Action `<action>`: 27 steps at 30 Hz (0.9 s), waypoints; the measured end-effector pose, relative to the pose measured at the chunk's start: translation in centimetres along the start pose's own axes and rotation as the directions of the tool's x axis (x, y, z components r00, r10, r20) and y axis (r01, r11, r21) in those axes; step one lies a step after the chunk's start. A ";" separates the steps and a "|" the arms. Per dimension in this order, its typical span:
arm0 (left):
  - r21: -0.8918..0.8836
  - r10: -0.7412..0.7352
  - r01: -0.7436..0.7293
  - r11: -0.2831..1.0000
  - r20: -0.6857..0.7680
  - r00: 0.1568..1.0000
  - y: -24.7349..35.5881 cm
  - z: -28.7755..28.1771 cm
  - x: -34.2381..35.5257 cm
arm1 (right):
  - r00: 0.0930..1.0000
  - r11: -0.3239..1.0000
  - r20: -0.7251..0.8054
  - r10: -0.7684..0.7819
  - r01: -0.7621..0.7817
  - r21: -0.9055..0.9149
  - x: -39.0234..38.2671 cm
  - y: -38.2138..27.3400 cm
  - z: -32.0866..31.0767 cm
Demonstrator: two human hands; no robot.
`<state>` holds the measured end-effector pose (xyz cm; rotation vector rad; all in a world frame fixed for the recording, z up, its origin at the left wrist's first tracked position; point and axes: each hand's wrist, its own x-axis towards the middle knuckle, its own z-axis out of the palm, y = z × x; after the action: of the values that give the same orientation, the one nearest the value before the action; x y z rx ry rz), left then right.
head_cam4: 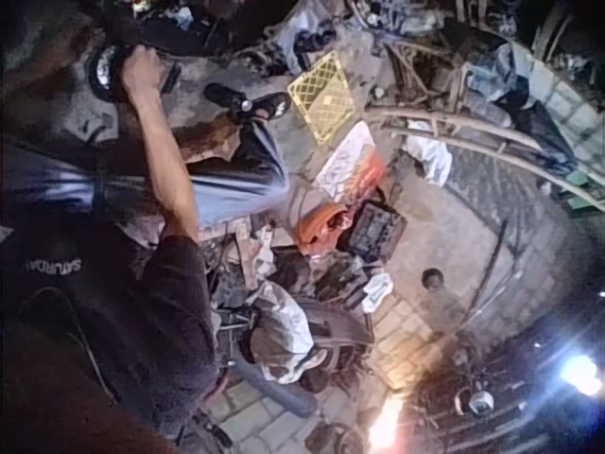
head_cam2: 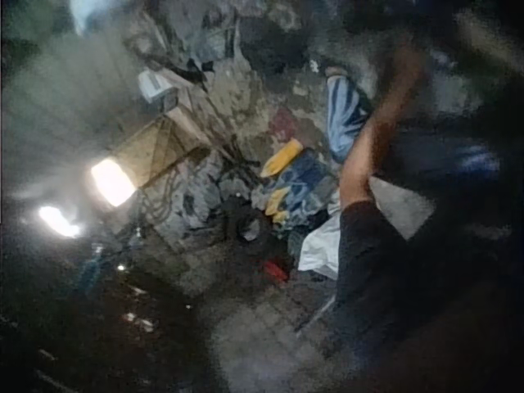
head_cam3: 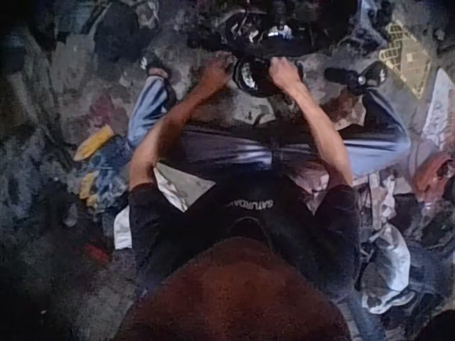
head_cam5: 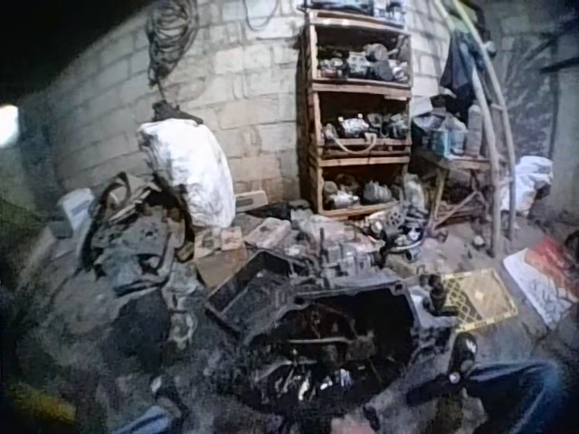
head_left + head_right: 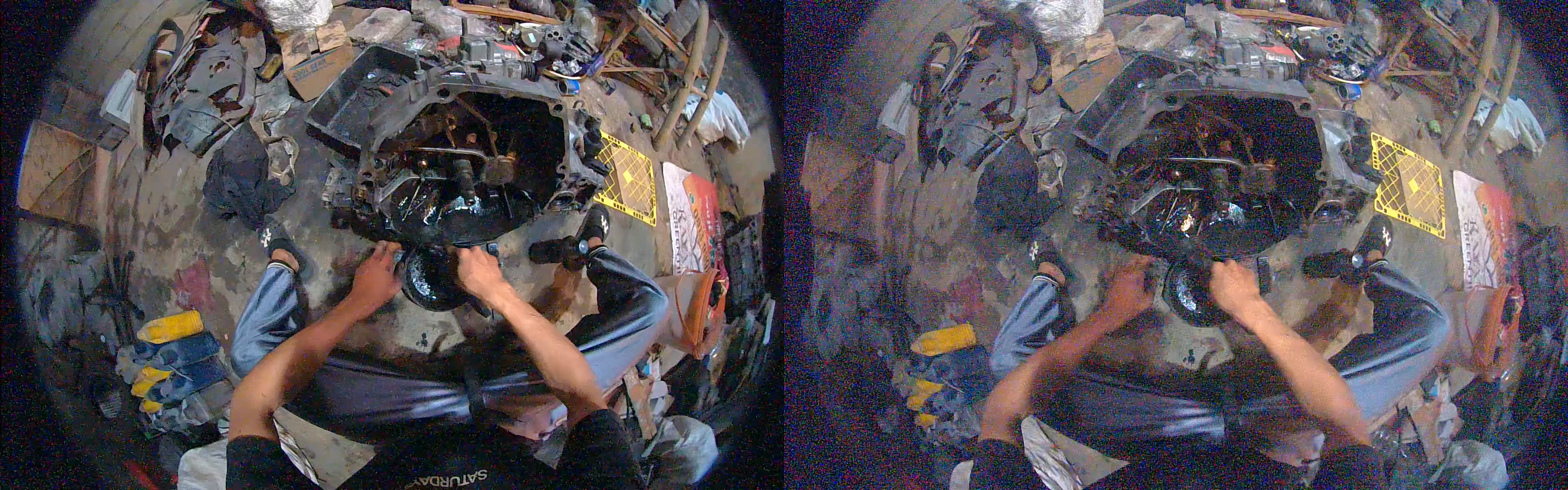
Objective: The person handles internal components and gears inside a large metal transmission case on the floor by hand, moving parts around in black fluid.
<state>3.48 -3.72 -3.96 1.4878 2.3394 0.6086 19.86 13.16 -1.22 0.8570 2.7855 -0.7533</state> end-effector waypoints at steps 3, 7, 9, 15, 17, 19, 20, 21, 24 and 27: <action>0.109 0.013 -0.030 0.994 0.162 0.987 2.6 -1.1 0.2 | 0.997 0.995 -0.030 0.074 -0.076 -0.070 -0.2 -0.1 -1.8; 0.114 0.088 -0.110 0.987 0.187 0.978 4.6 -1.4 1.2 | 0.983 0.997 -0.184 0.016 -0.001 0.081 0.5 1.3 4.2; 0.128 0.099 -0.122 0.984 0.168 0.981 3.3 -1.0 1.5 | 0.991 0.997 -0.123 0.055 -0.049 0.052 0.1 0.7 3.0; 0.265 0.143 -0.196 0.944 0.207 0.968 1.8 0.7 3.3 | 0.979 0.977 -0.137 0.154 -0.130 0.169 4.3 1.9 0.0; 0.299 0.116 -0.186 0.936 0.236 0.965 2.5 0.8 3.6 | 0.987 0.993 -0.112 0.114 -0.112 0.022 3.4 -0.3 1.6; 0.338 0.091 -0.176 0.925 0.254 0.963 2.3 0.3 3.7 | 0.986 0.995 -0.132 0.104 -0.103 0.019 1.7 -2.3 3.6; 0.352 0.079 -0.168 0.921 0.253 0.964 2.4 0.1 3.6 | 0.980 0.983 -0.096 0.172 -0.164 0.085 1.4 -2.4 3.7; 0.363 0.074 -0.166 0.917 0.254 0.964 2.4 -0.1 3.6 | 0.986 0.990 -0.114 0.122 -0.113 0.083 1.0 -0.6 4.2; 0.377 0.079 -0.172 0.910 0.250 0.965 1.8 0.1 3.0 | 0.966 0.970 -0.116 0.229 -0.218 0.106 1.1 -2.1 0.5; 0.372 0.123 -0.208 0.905 0.240 0.963 2.1 0.3 3.3 | 0.949 0.964 -0.197 0.245 -0.218 0.150 2.4 -1.7 1.2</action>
<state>3.90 0.17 -3.28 1.8358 2.2705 -0.0011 16.95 12.54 -2.19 1.3380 2.7667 -0.8491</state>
